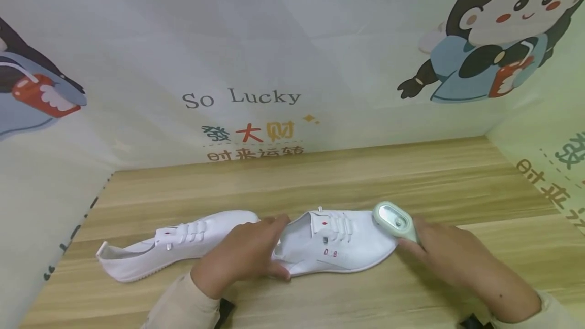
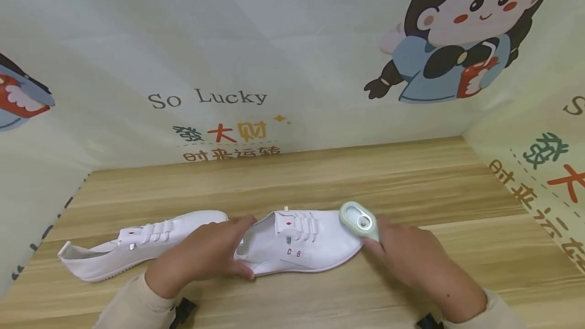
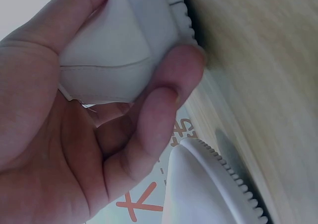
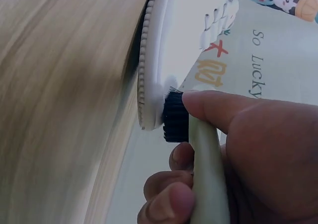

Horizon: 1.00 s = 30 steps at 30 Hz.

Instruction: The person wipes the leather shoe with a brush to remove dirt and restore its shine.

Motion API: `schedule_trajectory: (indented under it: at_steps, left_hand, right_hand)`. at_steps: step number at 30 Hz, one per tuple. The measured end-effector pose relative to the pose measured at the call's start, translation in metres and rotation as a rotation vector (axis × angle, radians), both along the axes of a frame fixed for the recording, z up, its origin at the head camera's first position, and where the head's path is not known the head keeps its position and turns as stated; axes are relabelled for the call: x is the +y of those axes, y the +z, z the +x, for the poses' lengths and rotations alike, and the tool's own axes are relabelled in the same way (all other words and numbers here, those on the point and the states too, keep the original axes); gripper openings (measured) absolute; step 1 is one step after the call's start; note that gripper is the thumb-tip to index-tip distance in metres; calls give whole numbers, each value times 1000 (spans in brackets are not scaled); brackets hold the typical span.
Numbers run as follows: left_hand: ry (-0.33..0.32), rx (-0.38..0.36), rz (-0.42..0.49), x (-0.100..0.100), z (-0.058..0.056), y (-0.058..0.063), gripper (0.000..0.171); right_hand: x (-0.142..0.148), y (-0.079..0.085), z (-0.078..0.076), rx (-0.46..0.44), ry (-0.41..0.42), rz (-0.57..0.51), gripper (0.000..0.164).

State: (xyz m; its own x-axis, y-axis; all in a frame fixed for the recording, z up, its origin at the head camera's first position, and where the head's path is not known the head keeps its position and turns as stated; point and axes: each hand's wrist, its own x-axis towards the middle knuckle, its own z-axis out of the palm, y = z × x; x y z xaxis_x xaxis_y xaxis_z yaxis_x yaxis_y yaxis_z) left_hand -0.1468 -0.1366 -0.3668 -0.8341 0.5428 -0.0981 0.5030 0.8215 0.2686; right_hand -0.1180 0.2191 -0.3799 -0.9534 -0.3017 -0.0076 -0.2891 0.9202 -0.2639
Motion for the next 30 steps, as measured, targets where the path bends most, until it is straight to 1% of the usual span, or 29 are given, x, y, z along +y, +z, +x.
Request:
schedule_trajectory:
  at_steps: [5, 8, 11, 16, 20, 23, 30]
  left_hand:
    - [2, 5, 0, 0, 0, 0, 74]
    - [0, -1, 6, 0, 1, 0, 75]
    - [2, 3, 3, 0, 1, 0, 75]
    - [7, -6, 1, 0, 0, -1, 74]
    - [5, -19, -7, 0, 0, 0, 73]
    - [7, -7, -8, 0, -1, 1, 73]
    - [2, -20, -4, 1, -1, 1, 73]
  right_hand:
    - [3, 1, -3, 1, -39, 21, 55]
    - [4, 2, -3, -6, -58, 21, 49]
    - [2, 1, -4, -19, -42, -2, 50]
    - [-2, -1, -2, -26, -14, -48, 57]
    - [-3, -2, 1, -22, 3, -50, 62]
    - [-4, -2, 2, -6, 15, -42, 65]
    - [-4, -2, 3, -20, 41, -45, 65]
